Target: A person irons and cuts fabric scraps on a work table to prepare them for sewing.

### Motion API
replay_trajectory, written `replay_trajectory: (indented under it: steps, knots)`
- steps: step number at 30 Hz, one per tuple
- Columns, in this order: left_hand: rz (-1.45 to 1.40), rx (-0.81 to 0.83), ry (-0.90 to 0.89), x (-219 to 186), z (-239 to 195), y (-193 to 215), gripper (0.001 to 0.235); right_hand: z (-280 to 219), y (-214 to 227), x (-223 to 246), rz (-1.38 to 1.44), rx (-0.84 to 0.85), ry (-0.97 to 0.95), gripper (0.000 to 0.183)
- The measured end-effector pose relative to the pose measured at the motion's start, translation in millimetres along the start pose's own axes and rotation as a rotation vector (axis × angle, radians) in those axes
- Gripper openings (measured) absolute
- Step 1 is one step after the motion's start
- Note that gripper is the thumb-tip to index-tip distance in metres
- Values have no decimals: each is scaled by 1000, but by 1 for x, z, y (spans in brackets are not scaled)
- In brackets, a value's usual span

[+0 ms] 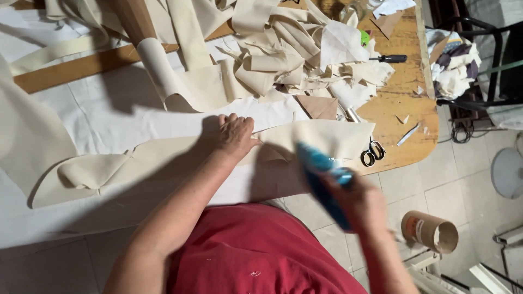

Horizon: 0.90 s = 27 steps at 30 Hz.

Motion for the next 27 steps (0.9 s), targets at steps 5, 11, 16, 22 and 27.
replay_trajectory:
  steps: [5,11,16,22,27]
  knots:
    - [-47,128,-13,-2,10,-10,27,-5,-41,54,-53,51,228,52]
    - [-191,245,13,6,11,-10,20,5,-39,49,-38,101,180,50]
    - [-238,253,45,9,8,-3,21,0,-39,86,-83,73,389,47]
    - [-214,296,95,16,13,-9,20,-2,-51,89,-100,116,282,47]
    - [-199,314,131,20,12,-9,19,5,-61,52,-63,122,153,52]
Point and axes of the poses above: each hand's wrist, its own z-axis towards the middle knuckle, its own y-axis out of the back of the hand, x = y × z, the point moved 10 cm from there along z, towards the middle knuckle, and after that the axes turned 7 degrees about x, right-handed, at the moved point
